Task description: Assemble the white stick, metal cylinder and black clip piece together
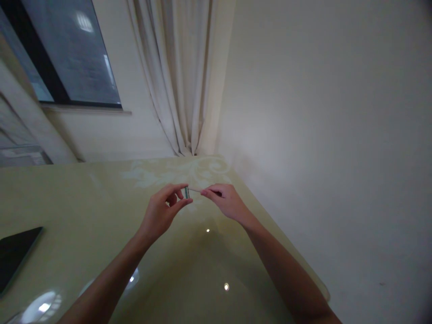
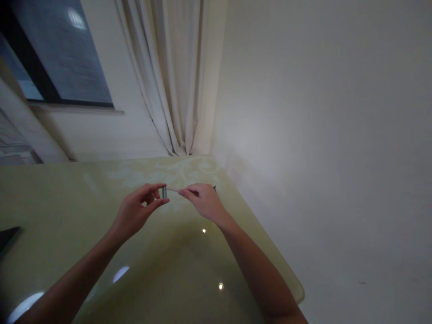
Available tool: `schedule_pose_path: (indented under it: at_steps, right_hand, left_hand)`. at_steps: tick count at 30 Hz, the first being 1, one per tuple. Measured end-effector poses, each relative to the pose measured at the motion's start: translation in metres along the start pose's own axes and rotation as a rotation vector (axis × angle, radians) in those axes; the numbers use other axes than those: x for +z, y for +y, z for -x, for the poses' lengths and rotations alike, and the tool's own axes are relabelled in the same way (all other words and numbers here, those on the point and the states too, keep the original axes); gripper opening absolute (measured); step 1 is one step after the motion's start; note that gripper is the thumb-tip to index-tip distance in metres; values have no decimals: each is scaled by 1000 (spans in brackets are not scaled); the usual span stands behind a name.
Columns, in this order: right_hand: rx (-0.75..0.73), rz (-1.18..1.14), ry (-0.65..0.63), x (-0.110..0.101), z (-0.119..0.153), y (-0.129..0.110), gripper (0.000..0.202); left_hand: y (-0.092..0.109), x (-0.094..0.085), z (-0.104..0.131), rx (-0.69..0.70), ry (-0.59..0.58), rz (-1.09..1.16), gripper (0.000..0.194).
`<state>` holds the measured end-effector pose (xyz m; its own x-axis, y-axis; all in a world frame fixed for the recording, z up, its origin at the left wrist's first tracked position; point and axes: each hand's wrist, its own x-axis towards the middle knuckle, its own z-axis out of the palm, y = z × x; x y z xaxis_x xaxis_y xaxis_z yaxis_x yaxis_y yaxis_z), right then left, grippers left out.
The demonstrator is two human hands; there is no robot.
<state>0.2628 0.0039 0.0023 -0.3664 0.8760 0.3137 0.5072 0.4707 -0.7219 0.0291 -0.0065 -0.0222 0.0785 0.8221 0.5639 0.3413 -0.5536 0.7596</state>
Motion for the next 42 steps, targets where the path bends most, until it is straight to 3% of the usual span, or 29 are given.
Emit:
schedule_pose_path:
  at_steps: [3,8,12,15,19,30,34,36,38,42]
  right_hand:
    - [-17,-26,-71,-1,1,-3,45]
    - [-33,14,-17,-4,1,-6,47]
    - [-22,-23,-93,-5,2,-4,43]
    - [-13,5,-43,-4,2,-4,44]
    - [-20,-13,-77,-3,3,-8,46]
    - [-58,57,94,-8,4,-17,51]
    - [-64,58,29,-13,3,-20,56]
    - [-68,93,108,-22,2,-20,54]
    - [-72,108,206,-34,2,-16,47]
    - [-58,111,242,-51,5,12,29]
  left_hand:
    - [-1,-1,0,6,2,-13,36]
    - [0,-2,-1,29,15,-40,35]
    - [1,-4,-2,70,17,-82,35]
    - [2,-4,-2,79,15,-95,35]
    - [3,-2,-1,108,13,-96,34]
    - [14,-7,4,168,20,-151,31]
    - [19,-7,5,171,24,-154,33]
    - [21,-5,5,162,18,-145,32]
    - [21,0,7,138,10,-127,32]
    - [12,14,8,44,-76,-72,37]
